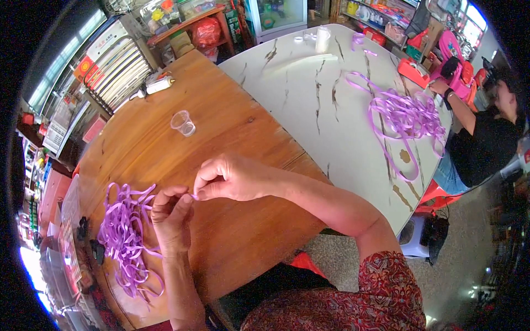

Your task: The person picks up a purple ribbon from a pile on a table and ties a knot at one end by hand. They then pick up a small plastic cup and dip the knotted end of the ribbon into it.

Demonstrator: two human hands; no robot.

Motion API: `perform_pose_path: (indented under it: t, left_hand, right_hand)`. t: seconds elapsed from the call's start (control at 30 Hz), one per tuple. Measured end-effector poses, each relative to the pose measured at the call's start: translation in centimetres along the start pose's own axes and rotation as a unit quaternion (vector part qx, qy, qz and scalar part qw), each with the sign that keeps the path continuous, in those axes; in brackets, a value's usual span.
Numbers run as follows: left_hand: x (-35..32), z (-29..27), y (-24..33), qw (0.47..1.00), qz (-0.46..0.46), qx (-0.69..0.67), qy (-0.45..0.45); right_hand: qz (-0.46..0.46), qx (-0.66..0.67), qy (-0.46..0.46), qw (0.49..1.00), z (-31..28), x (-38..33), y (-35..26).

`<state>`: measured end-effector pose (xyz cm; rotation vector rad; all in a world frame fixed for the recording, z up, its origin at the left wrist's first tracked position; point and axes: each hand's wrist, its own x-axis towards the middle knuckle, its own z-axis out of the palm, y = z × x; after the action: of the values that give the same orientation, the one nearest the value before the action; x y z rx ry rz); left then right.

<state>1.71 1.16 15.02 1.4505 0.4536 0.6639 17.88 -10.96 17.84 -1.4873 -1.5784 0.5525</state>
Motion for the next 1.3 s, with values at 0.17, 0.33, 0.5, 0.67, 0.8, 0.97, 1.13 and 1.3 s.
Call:
perform_pose_path:
  t: [0.17, 0.33, 0.5, 0.67, 0.8, 0.97, 1.13, 1.3]
  left_hand:
    - [-0.2, 0.6, -0.1, 0.969, -0.052, -0.239, -0.042]
    - [0.1, 0.4, -1.2, 0.943, -0.073, -0.318, -0.07]
    - [-0.2, 0.8, -1.5, 0.956, -0.084, -0.281, -0.001]
    - [-0.7, 1.4, -1.7, 0.985, -0.005, -0.167, 0.05]
    - [-0.7, 1.3, -2.1, 0.982, -0.016, -0.183, 0.036]
    - [-0.5, 1.5, -2.3, 0.972, -0.056, -0.22, 0.061]
    - [-0.4, 1.9, -1.6, 0.994, 0.017, -0.088, 0.063]
    - [-0.1, 1.5, -1.9, 0.995, 0.025, -0.093, 0.039]
  right_hand:
    - [0.06, 0.48, -0.018, 0.875, 2.2, 0.4, 1.0]
    - [0.066, 0.568, 0.019, 0.82, 3.2, 0.5, 1.3]
    - [0.051, 0.429, 0.069, 0.899, 3.5, 0.8, 1.4]
    - [-0.073, 0.14, 0.155, 0.975, 4.0, 0.8, 2.2]
    - [-0.181, -0.131, 0.236, 0.946, 3.9, 0.6, 2.3]
    - [-0.185, -0.198, 0.243, 0.932, 4.4, 0.3, 2.1]
    - [-0.163, -0.192, 0.248, 0.936, 4.6, 0.5, 2.1]
    - [-0.077, 0.001, 0.206, 0.976, 4.0, 0.3, 1.6]
